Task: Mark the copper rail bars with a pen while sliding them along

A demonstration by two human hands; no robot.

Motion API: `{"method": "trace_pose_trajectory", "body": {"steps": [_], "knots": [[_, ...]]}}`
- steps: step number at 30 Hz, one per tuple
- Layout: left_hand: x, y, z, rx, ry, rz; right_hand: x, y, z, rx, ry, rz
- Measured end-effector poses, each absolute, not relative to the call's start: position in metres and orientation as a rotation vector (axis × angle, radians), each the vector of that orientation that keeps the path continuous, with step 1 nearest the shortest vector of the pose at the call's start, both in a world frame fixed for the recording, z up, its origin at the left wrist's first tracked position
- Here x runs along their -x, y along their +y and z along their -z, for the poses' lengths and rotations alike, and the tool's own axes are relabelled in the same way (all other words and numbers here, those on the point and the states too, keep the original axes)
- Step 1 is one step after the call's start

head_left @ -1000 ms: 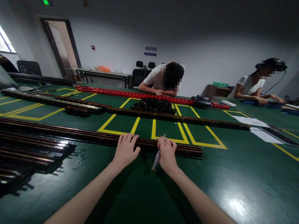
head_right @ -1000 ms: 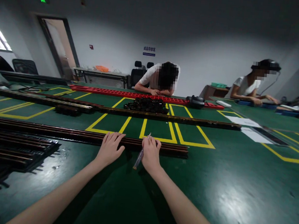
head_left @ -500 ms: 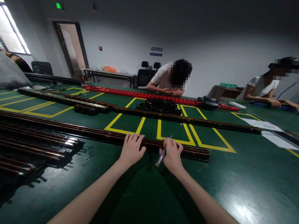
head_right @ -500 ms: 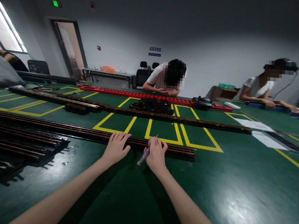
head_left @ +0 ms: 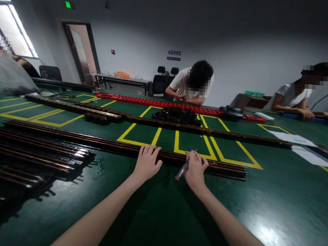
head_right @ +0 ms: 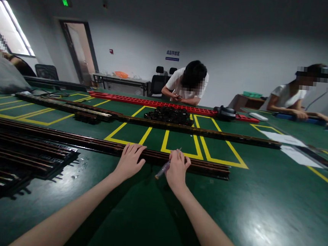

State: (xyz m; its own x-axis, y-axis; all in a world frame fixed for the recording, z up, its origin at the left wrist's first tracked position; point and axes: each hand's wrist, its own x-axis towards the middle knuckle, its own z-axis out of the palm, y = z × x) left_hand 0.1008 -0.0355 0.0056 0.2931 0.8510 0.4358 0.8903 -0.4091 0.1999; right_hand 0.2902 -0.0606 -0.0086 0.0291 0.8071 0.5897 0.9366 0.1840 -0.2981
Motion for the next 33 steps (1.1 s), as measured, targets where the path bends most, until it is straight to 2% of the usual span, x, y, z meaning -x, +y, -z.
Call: {"method": "trace_pose_trajectory", "body": {"steps": [23,33], "knots": [[-0.1006,-0.0346,-0.0043,2.463,-1.660,0.769,-0.2857,-0.0604,0.0062,1.641,-1.748,0.195],[-0.1000,-0.0341,-0.0040,2.476,-1.671,0.742,-0.2881,-0.0609,0.0088,1.505,-1.898,0.189]]}}
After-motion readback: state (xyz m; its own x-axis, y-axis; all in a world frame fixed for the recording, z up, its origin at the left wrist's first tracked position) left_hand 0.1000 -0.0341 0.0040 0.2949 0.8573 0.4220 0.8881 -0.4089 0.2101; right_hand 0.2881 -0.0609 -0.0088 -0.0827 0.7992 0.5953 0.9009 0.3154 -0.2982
